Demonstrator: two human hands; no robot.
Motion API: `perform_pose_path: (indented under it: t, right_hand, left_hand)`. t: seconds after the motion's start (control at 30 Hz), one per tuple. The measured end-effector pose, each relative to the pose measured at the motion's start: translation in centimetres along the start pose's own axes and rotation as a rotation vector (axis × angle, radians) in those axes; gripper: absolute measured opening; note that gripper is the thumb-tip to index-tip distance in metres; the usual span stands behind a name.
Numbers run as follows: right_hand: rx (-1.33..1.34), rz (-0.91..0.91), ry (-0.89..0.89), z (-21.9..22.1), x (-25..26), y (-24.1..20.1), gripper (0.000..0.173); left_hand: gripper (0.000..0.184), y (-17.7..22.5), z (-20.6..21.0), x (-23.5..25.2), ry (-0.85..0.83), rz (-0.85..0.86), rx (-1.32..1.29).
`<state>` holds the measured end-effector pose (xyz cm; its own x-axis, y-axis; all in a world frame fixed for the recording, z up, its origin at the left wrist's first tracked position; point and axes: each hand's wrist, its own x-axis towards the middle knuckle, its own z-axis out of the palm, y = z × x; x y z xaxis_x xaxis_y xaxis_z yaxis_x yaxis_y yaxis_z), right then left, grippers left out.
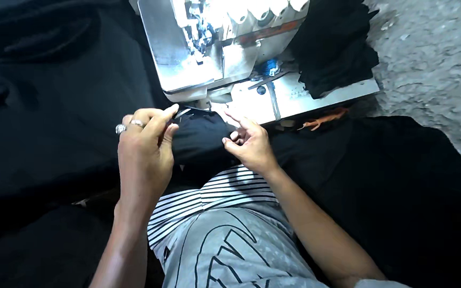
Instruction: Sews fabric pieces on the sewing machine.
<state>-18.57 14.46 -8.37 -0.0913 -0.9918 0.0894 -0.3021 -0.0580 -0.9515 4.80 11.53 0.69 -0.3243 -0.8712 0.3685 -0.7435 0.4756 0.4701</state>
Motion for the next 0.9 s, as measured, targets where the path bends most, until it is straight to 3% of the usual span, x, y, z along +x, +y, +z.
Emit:
perform_pose_path:
  t: [0.1, 0.17, 0.33, 0.47, 0.53, 0.63, 0.7, 0.8, 0.87, 0.9]
  right_hand:
    - [0.170, 0.090, -0.185, -0.7, 2.9, 0.5, 0.086]
    - [0.303, 0.139, -0.181, -1.2, 1.8, -0.4, 0.091]
    - [0.605, 0.397, 0.040, 0.9, -4.0, 0.6, 0.052]
    - [0.561, 0.512, 0.015, 2.7, -4.7, 2.4, 0.019]
    - [0.401, 0.529, -0.024, 2.7, -4.4, 2.7, 0.012]
    - [0.255, 0.464, -0.038, 2.3, -4.1, 3.1, 0.025]
    - [0.223, 0.476, -0.053, 1.7, -4.0, 3.2, 0.029]
    - [0.210, 0.464, -0.131, 0.8, -4.0, 2.8, 0.036]
    - [0.373, 0.428, -0.146, 0.2, -4.2, 1.7, 0.024]
    - [0.484, 0.385, -0.182, 0.3, -3.9, 0.9, 0.014]
  left_hand:
    - [0.034, 1.4, 0.4, -0.4, 0.057, -0.029, -0.094]
    - [0.035, 2.8, 1.2, 0.2, 0.031, -0.020, -0.157]
    - [0.025, 3.8, 9.7, 1.9, -0.222, 0.100, -0.202]
    - [0.023, 5.6, 15.6, 4.9, -0.378, 0.150, -0.085]
    - [0.024, 7.1, 18.5, 7.2, -0.374, 0.200, -0.002]
    - [0.032, 8.8, 21.3, 10.0, -0.299, 0.260, 0.104]
    - [0.041, 9.0, 21.1, 9.9, -0.283, 0.276, 0.083]
    - [0.037, 8.6, 15.5, 6.2, -0.307, 0.272, -0.181]
    - [0.031, 7.2, 10.8, 0.9, -0.213, 0.214, -0.388]
    - [0.040, 5.8, 9.0, -2.4, -0.132, 0.152, -0.442]
